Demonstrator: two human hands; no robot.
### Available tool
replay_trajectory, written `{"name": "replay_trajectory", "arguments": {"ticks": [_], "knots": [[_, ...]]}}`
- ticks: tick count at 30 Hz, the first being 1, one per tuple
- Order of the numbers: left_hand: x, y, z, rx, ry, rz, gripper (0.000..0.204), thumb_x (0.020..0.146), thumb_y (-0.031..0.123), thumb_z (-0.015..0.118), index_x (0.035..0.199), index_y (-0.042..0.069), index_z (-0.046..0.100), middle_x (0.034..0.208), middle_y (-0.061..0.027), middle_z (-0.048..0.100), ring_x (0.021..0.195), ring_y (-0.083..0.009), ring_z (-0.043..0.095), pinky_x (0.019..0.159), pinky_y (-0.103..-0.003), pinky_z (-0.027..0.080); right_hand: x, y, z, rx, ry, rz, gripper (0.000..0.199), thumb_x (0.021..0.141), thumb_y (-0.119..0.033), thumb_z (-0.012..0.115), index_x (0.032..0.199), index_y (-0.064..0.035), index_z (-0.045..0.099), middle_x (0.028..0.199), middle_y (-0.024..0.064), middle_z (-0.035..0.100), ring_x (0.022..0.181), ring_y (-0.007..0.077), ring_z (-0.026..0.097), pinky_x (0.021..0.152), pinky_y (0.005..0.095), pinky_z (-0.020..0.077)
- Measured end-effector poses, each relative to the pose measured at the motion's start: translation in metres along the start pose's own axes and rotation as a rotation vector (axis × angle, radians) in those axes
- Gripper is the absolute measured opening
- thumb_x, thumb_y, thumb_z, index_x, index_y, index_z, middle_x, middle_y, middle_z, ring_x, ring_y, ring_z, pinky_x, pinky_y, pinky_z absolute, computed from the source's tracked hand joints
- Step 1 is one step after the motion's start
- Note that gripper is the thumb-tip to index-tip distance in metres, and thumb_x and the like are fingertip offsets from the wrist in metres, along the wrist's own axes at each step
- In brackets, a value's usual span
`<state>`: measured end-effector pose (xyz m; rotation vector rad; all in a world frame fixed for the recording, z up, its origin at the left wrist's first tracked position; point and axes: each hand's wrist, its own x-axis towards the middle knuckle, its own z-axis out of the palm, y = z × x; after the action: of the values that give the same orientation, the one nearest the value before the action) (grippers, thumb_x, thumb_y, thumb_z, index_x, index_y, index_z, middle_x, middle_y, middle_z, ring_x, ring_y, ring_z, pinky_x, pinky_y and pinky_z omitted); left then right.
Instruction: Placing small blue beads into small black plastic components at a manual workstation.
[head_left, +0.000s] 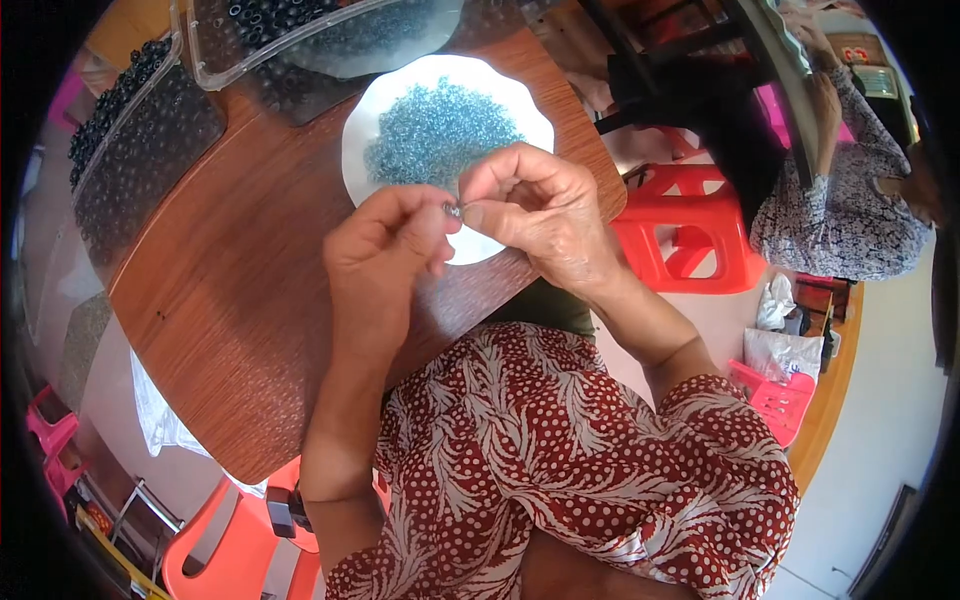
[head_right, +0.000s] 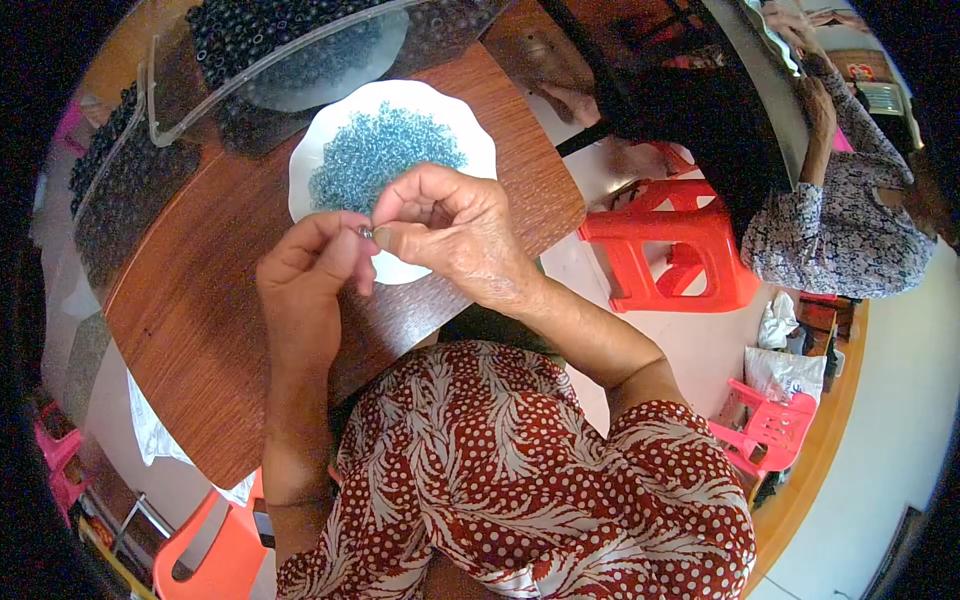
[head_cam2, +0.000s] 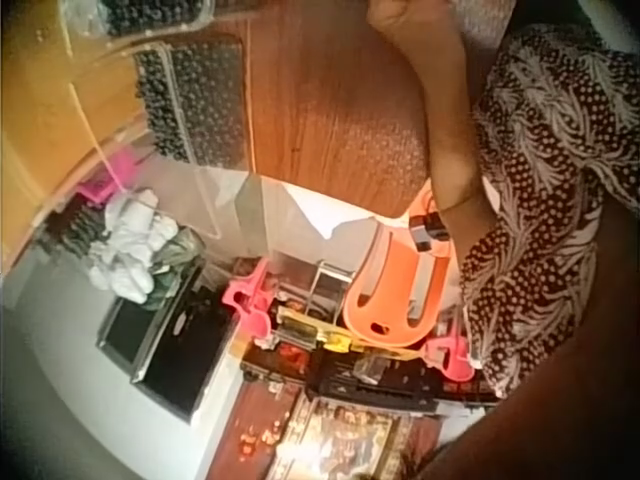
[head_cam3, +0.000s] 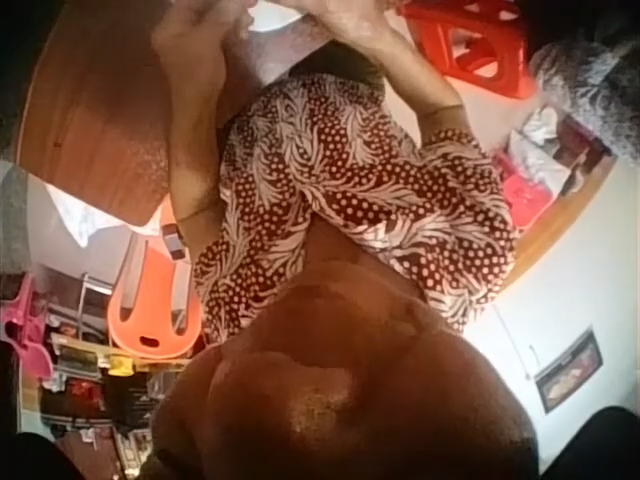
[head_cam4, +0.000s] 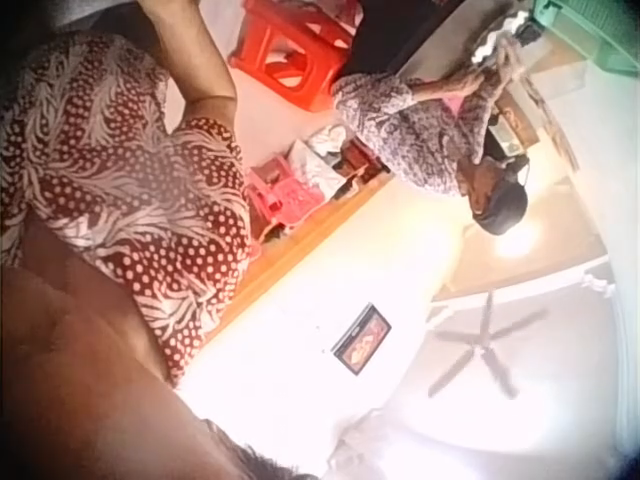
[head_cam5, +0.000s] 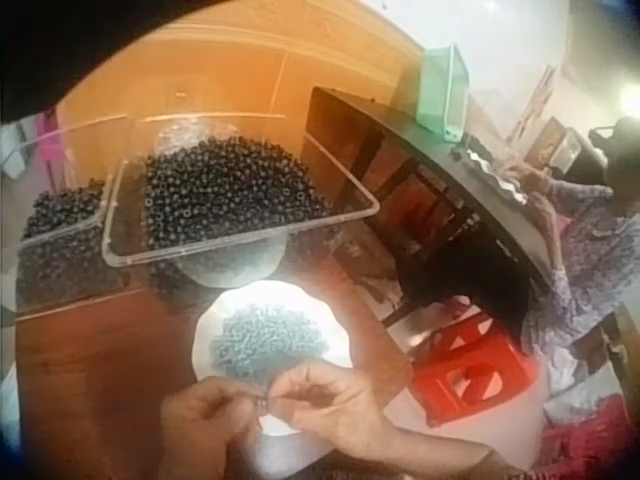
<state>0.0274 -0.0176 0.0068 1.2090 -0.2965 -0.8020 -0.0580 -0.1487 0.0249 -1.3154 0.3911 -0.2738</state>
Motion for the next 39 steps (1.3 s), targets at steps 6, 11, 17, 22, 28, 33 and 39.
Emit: {"name": "replay_trajectory", "arguments": {"ticks": [6,11,17,22,28,33,39], "knots": [[0.004,-0.004,-0.009,-0.001,-0.083,-0.038,0.017,0.087,0.016,0.057,0.083,0.001,0.061,0.068,0.001,0.055,0.055,-0.0042,0.046,0.049,-0.018,0.036,-0.003,0.007,-0.003,-0.149,-0.084,-0.153,0.013,0.077,0.01,0.06,0.086,0.0011,0.058,0.089,0.0041,0.057,0.081,0.0095,0.054,0.073,0.0225,0.0444],[0.002,-0.008,-0.009,0.042,-0.064,0.102,0.01,0.086,0.011,0.057,0.083,0.002,0.059,0.069,0.0023,0.054,0.059,-0.0025,0.043,0.052,-0.016,0.034,-0.002,0.005,-0.002,-0.412,-0.123,-0.254,0.015,0.075,0.011,0.06,0.086,0.0011,0.058,0.087,0.0043,0.056,0.078,0.0101,0.053,0.071,0.0234,0.0434],[0.0,-0.012,-0.005,0.234,-0.008,0.201,0.005,0.085,0.004,0.056,0.088,0.001,0.058,0.075,0.0026,0.053,0.066,-0.0039,0.046,0.058,-0.018,0.039,0.0,0.002,-0.001,-0.593,-0.115,-0.386,0.016,0.073,0.011,0.061,0.085,0.0009,0.059,0.084,0.0047,0.056,0.073,0.0097,0.052,0.066,0.022,0.043],[0.0,-0.01,-0.001,0.161,0.023,0.213,0.008,0.083,0.002,0.057,0.091,0.0,0.058,0.078,0.0007,0.055,0.07,-0.0067,0.049,0.063,-0.02,0.042,0.001,0.004,-0.003,-0.72,-0.054,-0.51,0.017,0.072,0.01,0.062,0.086,0.0008,0.06,0.085,0.0059,0.057,0.069,0.0095,0.051,0.062,0.0214,0.0428],[0.0,-0.011,-0.006,0.224,0.008,0.169,0.008,0.083,0.003,0.059,0.091,0.0,0.059,0.082,0.0004,0.057,0.073,-0.0053,0.051,0.067,-0.019,0.043,0.0,0.004,-0.002,-0.74,-0.051,-0.566,0.017,0.072,0.009,0.063,0.087,0.001,0.06,0.086,0.0071,0.057,0.07,0.0101,0.051,0.063,0.0218,0.0429],[0.0,-0.008,-0.003,0.059,-0.061,0.154,0.011,0.083,0.003,0.059,0.092,-0.001,0.057,0.085,0.001,0.057,0.077,-0.0042,0.051,0.068,-0.019,0.043,-0.002,0.012,-0.004,-0.473,-0.007,-0.368,0.015,0.077,0.006,0.062,0.091,0.0024,0.059,0.087,0.0049,0.058,0.074,0.0089,0.054,0.067,0.0209,0.0434],[0.0,-0.012,-0.007,-0.07,-0.094,0.102,0.013,0.082,0.004,0.06,0.094,-0.001,0.056,0.086,0.0009,0.057,0.079,-0.0052,0.051,0.07,-0.019,0.043,-0.007,0.005,0.004,-0.015,0.006,-0.03,0.012,0.08,0.005,0.062,0.091,0.0016,0.058,0.088,0.0027,0.059,0.079,0.0075,0.055,0.07,0.0196,0.0446]]}}
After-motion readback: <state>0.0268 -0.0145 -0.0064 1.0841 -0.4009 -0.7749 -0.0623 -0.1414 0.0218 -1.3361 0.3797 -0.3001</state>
